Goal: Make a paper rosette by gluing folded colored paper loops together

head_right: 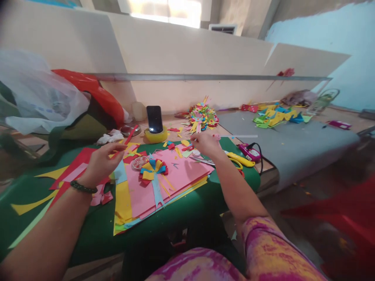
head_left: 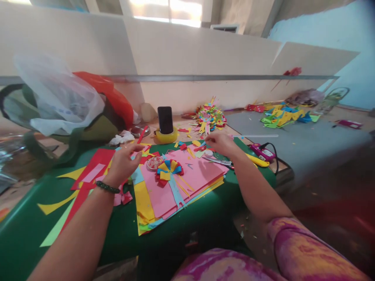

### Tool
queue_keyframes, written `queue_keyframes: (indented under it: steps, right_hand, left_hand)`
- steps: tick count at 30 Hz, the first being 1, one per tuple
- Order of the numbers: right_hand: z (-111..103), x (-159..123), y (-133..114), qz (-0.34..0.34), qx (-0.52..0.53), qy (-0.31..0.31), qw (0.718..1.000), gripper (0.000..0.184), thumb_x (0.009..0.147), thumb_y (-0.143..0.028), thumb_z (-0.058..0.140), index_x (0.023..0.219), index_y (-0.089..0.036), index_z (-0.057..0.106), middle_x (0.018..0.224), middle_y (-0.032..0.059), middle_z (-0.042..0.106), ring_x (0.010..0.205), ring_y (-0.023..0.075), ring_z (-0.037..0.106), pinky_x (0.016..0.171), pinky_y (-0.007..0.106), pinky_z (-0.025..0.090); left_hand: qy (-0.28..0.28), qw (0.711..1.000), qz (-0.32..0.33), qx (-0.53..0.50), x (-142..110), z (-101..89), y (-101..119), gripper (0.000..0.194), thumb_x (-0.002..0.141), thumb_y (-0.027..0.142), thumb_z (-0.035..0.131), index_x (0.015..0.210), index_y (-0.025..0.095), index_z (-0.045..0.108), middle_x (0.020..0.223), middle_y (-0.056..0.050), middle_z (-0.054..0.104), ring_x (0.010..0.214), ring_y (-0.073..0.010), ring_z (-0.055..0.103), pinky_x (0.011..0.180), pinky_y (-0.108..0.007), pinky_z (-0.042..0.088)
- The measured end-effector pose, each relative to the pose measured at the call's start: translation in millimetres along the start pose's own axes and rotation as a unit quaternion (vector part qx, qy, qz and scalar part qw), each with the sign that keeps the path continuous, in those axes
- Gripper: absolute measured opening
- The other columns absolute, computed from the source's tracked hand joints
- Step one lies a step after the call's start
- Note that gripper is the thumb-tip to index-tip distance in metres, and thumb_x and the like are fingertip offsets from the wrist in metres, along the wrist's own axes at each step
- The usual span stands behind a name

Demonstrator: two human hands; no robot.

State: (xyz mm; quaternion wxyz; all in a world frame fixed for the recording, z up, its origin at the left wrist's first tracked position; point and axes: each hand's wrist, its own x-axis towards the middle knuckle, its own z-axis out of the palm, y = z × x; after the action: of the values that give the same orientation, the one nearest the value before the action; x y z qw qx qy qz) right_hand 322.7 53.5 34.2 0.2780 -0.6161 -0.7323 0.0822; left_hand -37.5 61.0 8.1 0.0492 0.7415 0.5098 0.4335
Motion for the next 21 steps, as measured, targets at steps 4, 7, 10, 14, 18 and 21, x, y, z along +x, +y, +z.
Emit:
queue_keyframes:
  steps: [4,7,10,14,18,21]
  right_hand:
    - [19,-3,-4,-0.017,-0.083,-0.114,0.990,0.027,0.085,-0.011,0.056,0.094,-0.022,0.080,0.097,0.0060,0.079,0.088,0.0193,0.069,0.069,0.024,0.044]
    - [21,-8,-15,-0.030,-0.097,-0.135,0.986,0.029,0.086,-0.014,0.055,0.099,-0.022,0.080,0.101,0.0064,0.078,0.087,0.0204,0.069,0.066,0.025,0.042]
    - [11,-14,-17,-0.019,-0.111,-0.121,0.986,0.023,0.090,-0.026,0.056,0.096,-0.023,0.079,0.092,0.0051,0.078,0.080,0.0193,0.067,0.060,0.026,0.038]
    - [-16,-22,3,0.080,-0.205,-0.088,0.972,0.032,0.092,-0.041,0.055,0.077,-0.022,0.076,0.082,0.0066,0.075,0.072,0.0192,0.063,0.056,0.027,0.031]
    - [-39,-30,36,0.206,-0.234,-0.053,0.949,0.042,0.094,-0.047,0.049,0.073,-0.019,0.073,0.079,0.0102,0.074,0.074,0.0207,0.064,0.058,0.028,0.033]
    - [-41,-31,55,0.257,-0.225,-0.056,0.938,0.050,0.092,-0.055,0.049,0.071,-0.017,0.073,0.079,0.0115,0.074,0.076,0.0222,0.065,0.057,0.028,0.034]
  left_hand:
    - [-0.068,0.994,0.081,-0.031,-6,0.2,19,0.026,0.071,0.023,0.052,0.080,0.024,0.076,0.094,-0.006,0.076,0.095,-0.0251,0.068,0.089,-0.038,0.054]
    - [-0.138,0.981,0.130,-0.048,-9,0.0,32,0.024,0.074,0.023,0.054,0.078,0.025,0.078,0.090,-0.006,0.076,0.091,-0.0241,0.068,0.090,-0.040,0.054]
    - [-0.196,0.963,0.176,-0.062,-12,2.8,41,0.021,0.077,0.023,0.057,0.080,0.024,0.078,0.092,-0.007,0.077,0.091,-0.0239,0.068,0.093,-0.043,0.051]
    - [-0.269,0.934,0.229,-0.046,-18,12.6,47,0.019,0.079,0.021,0.058,0.080,0.024,0.077,0.093,-0.006,0.078,0.091,-0.0231,0.066,0.093,-0.042,0.049]
    - [-0.322,0.911,0.257,0.014,-26,23.0,50,0.021,0.080,0.020,0.056,0.066,0.023,0.072,0.085,-0.004,0.076,0.088,-0.0228,0.061,0.094,-0.042,0.043]
    - [-0.327,0.910,0.253,0.040,-30,26.6,51,0.021,0.078,0.020,0.057,0.062,0.023,0.069,0.083,-0.003,0.076,0.088,-0.0219,0.059,0.098,-0.042,0.039]
